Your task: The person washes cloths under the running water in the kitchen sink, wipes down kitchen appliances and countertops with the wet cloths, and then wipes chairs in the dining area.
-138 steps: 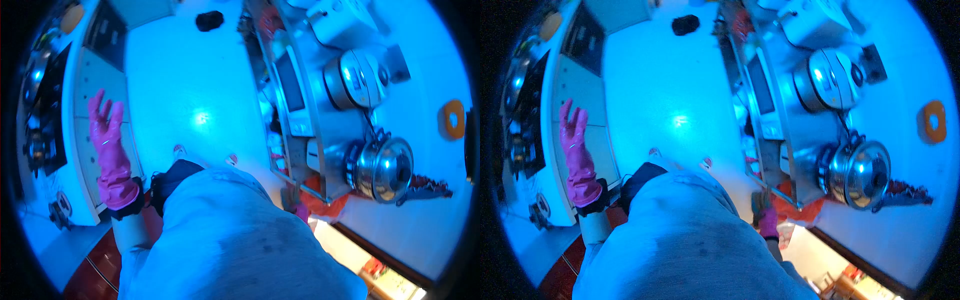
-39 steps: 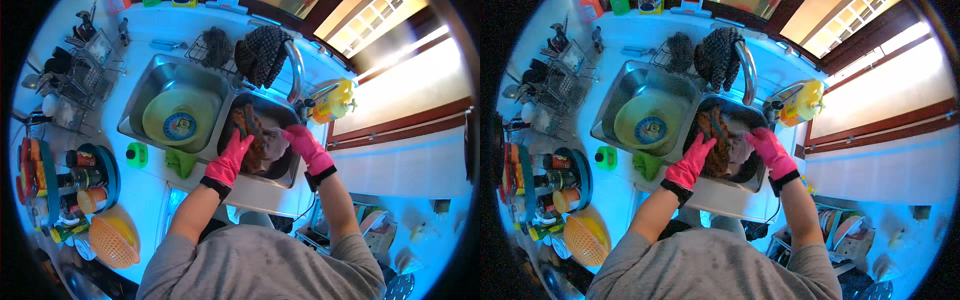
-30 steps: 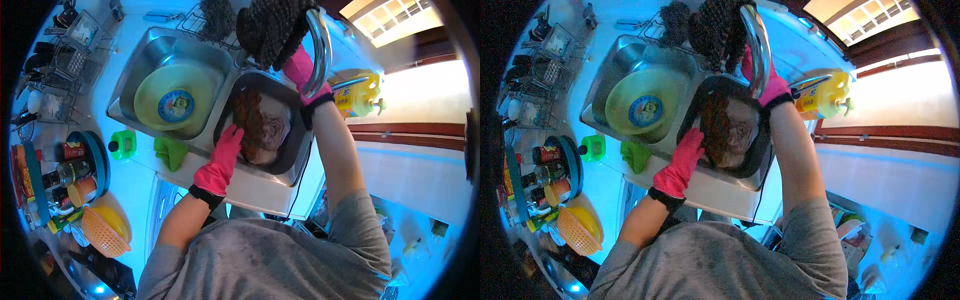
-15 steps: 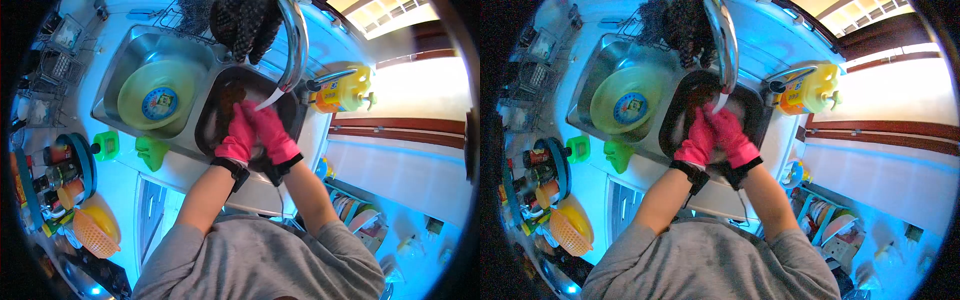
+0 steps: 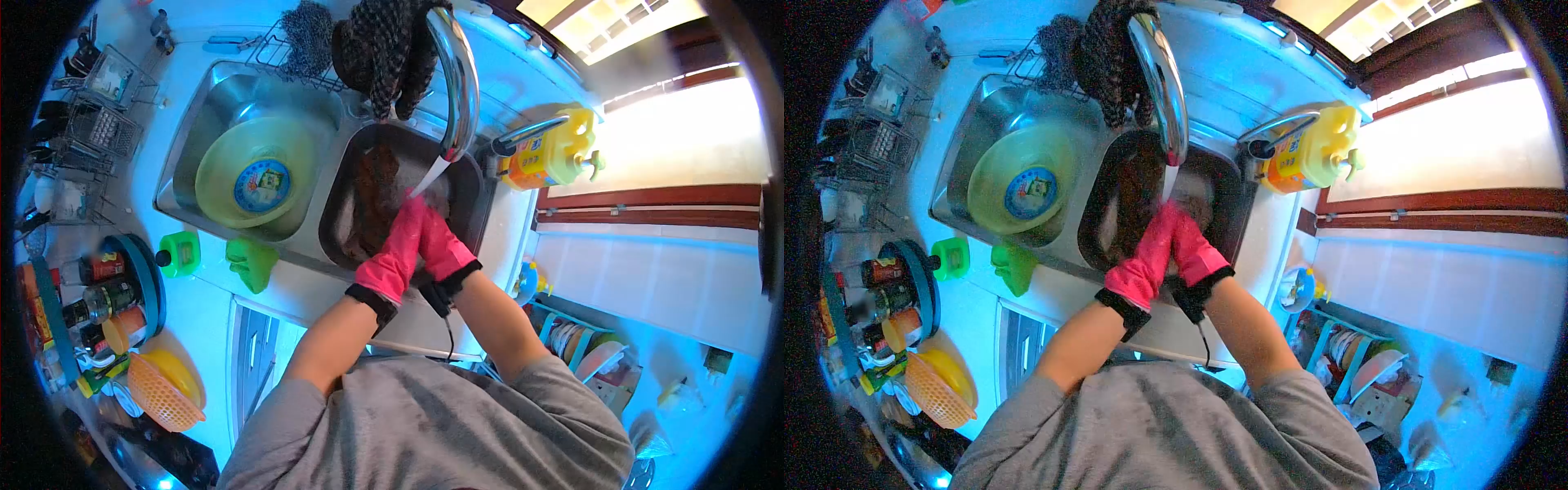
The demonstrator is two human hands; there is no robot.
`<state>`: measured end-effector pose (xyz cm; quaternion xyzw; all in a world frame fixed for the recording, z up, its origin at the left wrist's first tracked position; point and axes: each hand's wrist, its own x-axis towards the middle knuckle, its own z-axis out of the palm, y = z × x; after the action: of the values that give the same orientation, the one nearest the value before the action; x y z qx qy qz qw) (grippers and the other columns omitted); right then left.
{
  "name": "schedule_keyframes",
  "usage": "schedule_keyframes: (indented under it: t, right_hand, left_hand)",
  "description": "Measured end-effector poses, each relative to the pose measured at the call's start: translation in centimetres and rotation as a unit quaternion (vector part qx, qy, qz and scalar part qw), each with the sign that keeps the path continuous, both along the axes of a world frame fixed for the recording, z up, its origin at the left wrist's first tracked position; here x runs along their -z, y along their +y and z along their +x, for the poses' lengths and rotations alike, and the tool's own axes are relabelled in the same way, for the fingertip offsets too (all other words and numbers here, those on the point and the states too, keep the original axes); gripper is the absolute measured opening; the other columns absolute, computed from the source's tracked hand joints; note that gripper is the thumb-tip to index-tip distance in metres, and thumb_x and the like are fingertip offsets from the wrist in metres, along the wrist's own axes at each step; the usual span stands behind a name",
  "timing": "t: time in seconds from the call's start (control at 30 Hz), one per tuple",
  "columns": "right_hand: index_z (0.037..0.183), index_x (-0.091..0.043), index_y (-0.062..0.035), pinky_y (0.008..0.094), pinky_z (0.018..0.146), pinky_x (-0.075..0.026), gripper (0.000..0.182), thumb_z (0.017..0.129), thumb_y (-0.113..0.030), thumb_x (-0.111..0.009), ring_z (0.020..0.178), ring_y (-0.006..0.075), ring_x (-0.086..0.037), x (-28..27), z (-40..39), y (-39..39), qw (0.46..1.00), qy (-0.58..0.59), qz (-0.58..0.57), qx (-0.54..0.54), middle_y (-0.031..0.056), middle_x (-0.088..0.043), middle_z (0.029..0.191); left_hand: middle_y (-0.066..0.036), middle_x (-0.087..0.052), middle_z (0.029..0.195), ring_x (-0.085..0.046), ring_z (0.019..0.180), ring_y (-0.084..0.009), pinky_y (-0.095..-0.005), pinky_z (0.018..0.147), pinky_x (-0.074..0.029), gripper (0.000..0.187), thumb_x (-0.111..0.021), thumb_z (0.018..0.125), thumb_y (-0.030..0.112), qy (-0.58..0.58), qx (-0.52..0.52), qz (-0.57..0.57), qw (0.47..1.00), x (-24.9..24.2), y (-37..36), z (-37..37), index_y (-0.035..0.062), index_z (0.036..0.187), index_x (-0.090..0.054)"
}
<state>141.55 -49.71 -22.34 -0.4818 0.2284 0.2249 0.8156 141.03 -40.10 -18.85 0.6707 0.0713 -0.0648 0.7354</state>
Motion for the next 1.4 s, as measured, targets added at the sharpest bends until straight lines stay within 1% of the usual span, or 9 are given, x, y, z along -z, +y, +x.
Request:
schedule_keyframes:
  t: [0.03, 0.1, 0.13, 0.47, 0.63, 0.8, 0.9, 1.17, 1.4]
  right_hand:
    - [0.125, -0.053, -0.0057, 0.0321, 0.090, -0.045, 0.036, 0.097, -0.027, -0.050, 0.098, 0.0182, -0.057, 0.4, 0.3, -0.4, 0.999, 0.030, 0.036, -0.006, 0.0063, -0.062, 0.108]
    - [0.121, -0.057, -0.0036, 0.0335, 0.089, -0.046, 0.033, 0.096, -0.023, -0.051, 0.099, 0.0182, -0.058, -1.6, -1.2, -2.3, 0.963, -0.162, -0.163, -0.144, 0.0094, -0.064, 0.109]
    - [0.116, -0.060, -0.0009, 0.0333, 0.089, -0.045, 0.031, 0.094, -0.022, -0.054, 0.101, 0.0171, -0.058, -3.4, -1.9, -3.2, 0.939, -0.210, -0.234, -0.135, 0.0104, -0.064, 0.109]
    - [0.113, -0.061, -0.0020, 0.0237, 0.065, -0.045, 0.034, 0.095, -0.030, -0.055, 0.069, 0.0093, -0.053, -21.6, -0.6, -15.4, 0.770, -0.338, -0.445, 0.308, 0.0012, -0.059, 0.077]
    - [0.103, -0.068, -0.0034, 0.0325, 0.071, -0.049, 0.035, 0.093, -0.035, -0.056, 0.075, 0.0206, -0.064, -26.1, 3.4, -16.5, 0.687, -0.240, -0.684, 0.055, 0.0118, -0.068, 0.083]
    - [0.095, -0.066, -0.0038, 0.0387, 0.072, -0.049, 0.048, 0.095, -0.047, -0.044, 0.080, 0.0298, -0.065, -23.7, 5.1, -18.2, 0.645, -0.178, -0.742, 0.045, 0.0115, -0.069, 0.089]
    - [0.107, -0.061, -0.0082, 0.0414, 0.068, -0.049, 0.041, 0.098, -0.043, -0.041, 0.079, 0.0319, -0.065, -21.1, 4.6, -18.6, 0.507, -0.236, -0.829, 0.010, 0.0107, -0.068, 0.083]
    - [0.085, -0.063, -0.0076, 0.0432, 0.069, -0.050, 0.050, 0.096, -0.049, -0.037, 0.075, 0.0325, -0.065, -24.0, 4.7, -18.8, 0.589, -0.247, -0.769, -0.012, 0.0126, -0.068, 0.079]
    - [0.104, -0.059, -0.0141, 0.0462, 0.067, -0.050, 0.040, 0.098, -0.044, -0.033, 0.074, 0.0350, -0.064, -20.7, 4.9, -19.5, 0.470, -0.213, -0.856, -0.021, 0.0156, -0.066, 0.080]
  left_hand:
    - [-0.010, -0.062, 0.105, -0.055, 0.093, -0.0215, -0.0324, 0.085, -0.043, 0.051, -0.040, 0.097, 0.048, -0.049, -0.007, 0.039, 0.998, -0.2, 0.1, 0.0, 0.0039, 0.114, -0.058]
    - [-0.011, -0.062, 0.108, -0.058, 0.096, -0.0211, -0.0322, 0.087, -0.045, 0.049, -0.042, 0.097, 0.045, 0.296, 0.047, -0.302, 0.905, 2.1, 0.4, 0.2, 0.0038, 0.119, -0.056]
    - [-0.011, -0.062, 0.110, -0.059, 0.100, -0.0220, -0.0336, 0.089, -0.046, 0.047, -0.046, 0.096, 0.042, 0.315, 0.045, -0.299, 0.900, 2.6, -0.1, 0.4, 0.0038, 0.123, -0.054]
    - [-0.011, -0.056, 0.120, -0.055, 0.110, -0.0247, -0.0384, 0.095, -0.046, 0.048, -0.059, 0.091, 0.037, 0.130, 0.093, -0.403, 0.901, -7.6, -9.6, 1.3, 0.0026, 0.123, -0.050]
    - [-0.014, -0.057, 0.116, -0.056, 0.105, -0.0239, -0.0388, 0.096, -0.046, 0.044, -0.053, 0.095, 0.033, 0.141, 0.141, -0.531, 0.824, -14.2, -14.7, 3.0, -0.0027, 0.119, -0.051]
    - [-0.018, -0.062, 0.106, -0.060, 0.099, -0.0262, -0.0383, 0.092, -0.047, 0.041, -0.048, 0.097, 0.030, 0.138, 0.135, -0.663, 0.724, -12.2, -17.8, 4.6, -0.0078, 0.113, -0.053]
    - [-0.018, -0.063, 0.105, -0.061, 0.097, -0.0260, -0.0375, 0.090, -0.048, 0.041, -0.047, 0.097, 0.029, 0.187, 0.115, -0.647, 0.730, -12.6, -17.3, 4.4, -0.0084, 0.114, -0.053]
    - [-0.015, -0.061, 0.101, -0.060, 0.097, -0.0277, -0.0418, 0.096, -0.047, 0.042, -0.051, 0.095, 0.028, 0.219, 0.123, -0.602, 0.758, -14.3, -15.9, 4.3, -0.0086, 0.114, -0.052]
    - [-0.018, -0.060, 0.107, -0.060, 0.100, -0.0282, -0.0407, 0.096, -0.048, 0.037, -0.053, 0.093, 0.020, 0.179, 0.148, -0.633, 0.738, -12.3, -17.1, 4.5, -0.0091, 0.115, -0.052]
